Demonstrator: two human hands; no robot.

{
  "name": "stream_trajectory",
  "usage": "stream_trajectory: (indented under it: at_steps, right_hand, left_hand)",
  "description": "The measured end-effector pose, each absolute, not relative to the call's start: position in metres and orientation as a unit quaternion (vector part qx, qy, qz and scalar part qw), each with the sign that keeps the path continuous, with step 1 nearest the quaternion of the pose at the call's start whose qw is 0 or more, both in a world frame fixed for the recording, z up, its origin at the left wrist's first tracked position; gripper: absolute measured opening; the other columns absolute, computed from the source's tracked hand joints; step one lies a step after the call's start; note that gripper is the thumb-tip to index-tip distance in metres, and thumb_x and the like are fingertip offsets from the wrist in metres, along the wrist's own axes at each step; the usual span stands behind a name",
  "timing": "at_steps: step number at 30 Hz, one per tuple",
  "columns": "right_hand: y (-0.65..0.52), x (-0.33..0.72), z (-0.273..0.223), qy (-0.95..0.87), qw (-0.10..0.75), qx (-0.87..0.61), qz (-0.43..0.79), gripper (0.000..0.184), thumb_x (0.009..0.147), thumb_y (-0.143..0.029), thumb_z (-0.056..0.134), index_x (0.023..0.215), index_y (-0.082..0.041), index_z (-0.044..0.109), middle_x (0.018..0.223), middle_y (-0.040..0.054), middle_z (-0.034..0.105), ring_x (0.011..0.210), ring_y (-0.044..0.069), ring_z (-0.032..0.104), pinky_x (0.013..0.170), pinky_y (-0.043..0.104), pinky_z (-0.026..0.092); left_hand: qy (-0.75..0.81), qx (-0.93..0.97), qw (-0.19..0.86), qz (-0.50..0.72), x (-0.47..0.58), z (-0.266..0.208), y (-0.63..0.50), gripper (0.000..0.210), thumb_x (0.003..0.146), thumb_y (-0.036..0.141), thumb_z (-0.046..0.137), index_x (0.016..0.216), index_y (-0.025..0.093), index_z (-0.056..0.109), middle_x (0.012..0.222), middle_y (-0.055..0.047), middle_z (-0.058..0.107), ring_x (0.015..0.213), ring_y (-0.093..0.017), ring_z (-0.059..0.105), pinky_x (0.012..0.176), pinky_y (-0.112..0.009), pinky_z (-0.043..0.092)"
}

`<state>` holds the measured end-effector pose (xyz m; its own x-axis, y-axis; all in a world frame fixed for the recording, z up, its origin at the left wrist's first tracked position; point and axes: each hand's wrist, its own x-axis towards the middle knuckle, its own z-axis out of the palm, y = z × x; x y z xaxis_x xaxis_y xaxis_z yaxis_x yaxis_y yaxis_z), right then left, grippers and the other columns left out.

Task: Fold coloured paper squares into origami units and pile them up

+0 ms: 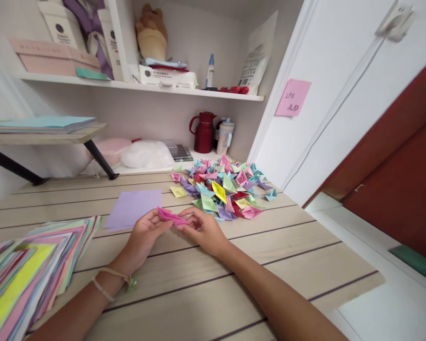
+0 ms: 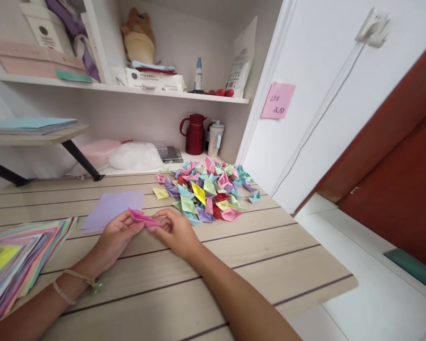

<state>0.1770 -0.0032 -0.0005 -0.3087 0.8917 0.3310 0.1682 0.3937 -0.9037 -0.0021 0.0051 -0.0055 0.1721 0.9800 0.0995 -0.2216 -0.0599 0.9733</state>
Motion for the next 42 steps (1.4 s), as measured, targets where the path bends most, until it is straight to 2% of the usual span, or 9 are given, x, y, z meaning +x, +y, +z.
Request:
stream_trajectory:
  at_steps: [8,13,15,20,26,31,36,40,42]
  right_hand:
    - [0.003,0.185,0.006,-0.687,0.509,-0.377,0.356,0.017,0.079,-0.034,0.059,0.082,-0.018,0.061,0.073,0.0032,0.066,0.064,0.016,0.064,0.059,0.026,0.051]
    - [0.007,0.217,0.031,-0.700,0.526,-0.433,0.214,0.018,0.086,-0.032,0.048,0.088,-0.020,0.061,0.089,0.0064,0.065,0.072,0.017,0.062,0.064,0.028,0.050]
    - [0.012,0.243,0.042,-0.699,0.521,-0.457,0.175,0.019,0.084,-0.034,0.050,0.087,-0.019,0.063,0.092,0.0077,0.064,0.072,0.019,0.062,0.062,0.030,0.048]
    - [0.029,0.308,0.044,-0.632,0.465,-0.610,0.108,0.030,0.078,-0.043,0.053,0.085,-0.016,0.065,0.074,0.0072,0.068,0.062,0.020,0.065,0.060,0.032,0.049]
    - [0.035,0.326,0.025,-0.612,0.409,-0.676,0.038,0.039,0.077,-0.051,0.049,0.077,-0.017,0.067,0.068,0.0057,0.068,0.058,0.018,0.061,0.060,0.030,0.043]
    - [0.029,0.312,0.032,-0.698,0.322,-0.637,0.061,0.041,0.071,-0.058,0.055,0.068,-0.019,0.066,0.061,0.0032,0.065,0.056,0.017,0.057,0.053,0.027,0.038]
    - [0.020,0.280,0.035,-0.619,0.448,-0.641,-0.069,0.042,0.077,-0.055,0.050,0.061,-0.018,0.060,0.046,0.0005,0.051,0.043,0.013,0.045,0.048,0.027,0.033]
    - [0.005,0.236,0.032,-0.701,0.458,-0.547,-0.004,0.034,0.078,-0.043,0.056,0.101,-0.019,0.062,0.050,-0.0016,0.056,0.044,0.014,0.049,0.050,0.026,0.038]
    - [-0.003,0.214,0.028,-0.772,0.400,-0.487,0.086,0.054,0.074,-0.037,0.062,0.125,-0.025,0.048,0.062,-0.0029,0.066,0.047,0.013,0.054,0.051,0.024,0.042]
  left_hand:
    - [0.412,0.554,0.494,0.528,-0.009,-0.001,0.010,0.068,0.064,0.026,0.073,0.123,0.020,0.039,0.101,-0.008,0.067,0.093,-0.022,0.064,0.085,-0.037,0.048]
    - [0.503,0.734,0.158,0.428,-0.032,-0.002,0.016,0.064,0.066,0.033,0.069,0.125,0.022,0.045,0.125,-0.011,0.056,0.123,-0.030,0.043,0.104,-0.047,0.028]
    - [0.535,0.758,0.070,0.366,-0.039,-0.007,0.019,0.057,0.068,0.038,0.066,0.121,0.020,0.052,0.128,-0.013,0.054,0.126,-0.032,0.038,0.104,-0.046,0.028]
    - [0.568,0.773,0.033,0.280,-0.044,-0.013,0.022,0.028,0.082,0.037,0.049,0.099,0.024,0.066,0.110,-0.010,0.066,0.109,-0.029,0.056,0.088,-0.038,0.041]
    - [0.564,0.757,0.022,0.329,-0.041,-0.006,0.020,0.025,0.084,0.036,0.046,0.083,0.023,0.068,0.086,-0.007,0.072,0.082,-0.025,0.064,0.073,-0.031,0.043]
    - [0.587,0.719,-0.017,0.372,-0.039,-0.001,0.017,0.026,0.082,0.039,0.048,0.077,0.021,0.066,0.077,-0.005,0.069,0.076,-0.022,0.061,0.069,-0.029,0.040]
    - [0.610,0.657,-0.046,0.441,-0.034,0.003,0.011,0.026,0.084,0.037,0.046,0.085,0.020,0.066,0.075,-0.004,0.069,0.065,-0.019,0.059,0.061,-0.027,0.039]
    - [0.593,0.652,-0.041,0.471,-0.026,0.004,0.001,0.025,0.085,0.035,0.047,0.086,0.020,0.067,0.064,-0.002,0.068,0.059,-0.017,0.060,0.061,-0.025,0.040]
    - [0.548,0.699,-0.031,0.459,-0.023,0.004,-0.006,0.023,0.085,0.033,0.048,0.086,0.022,0.068,0.073,-0.003,0.071,0.067,-0.018,0.063,0.066,-0.026,0.040]
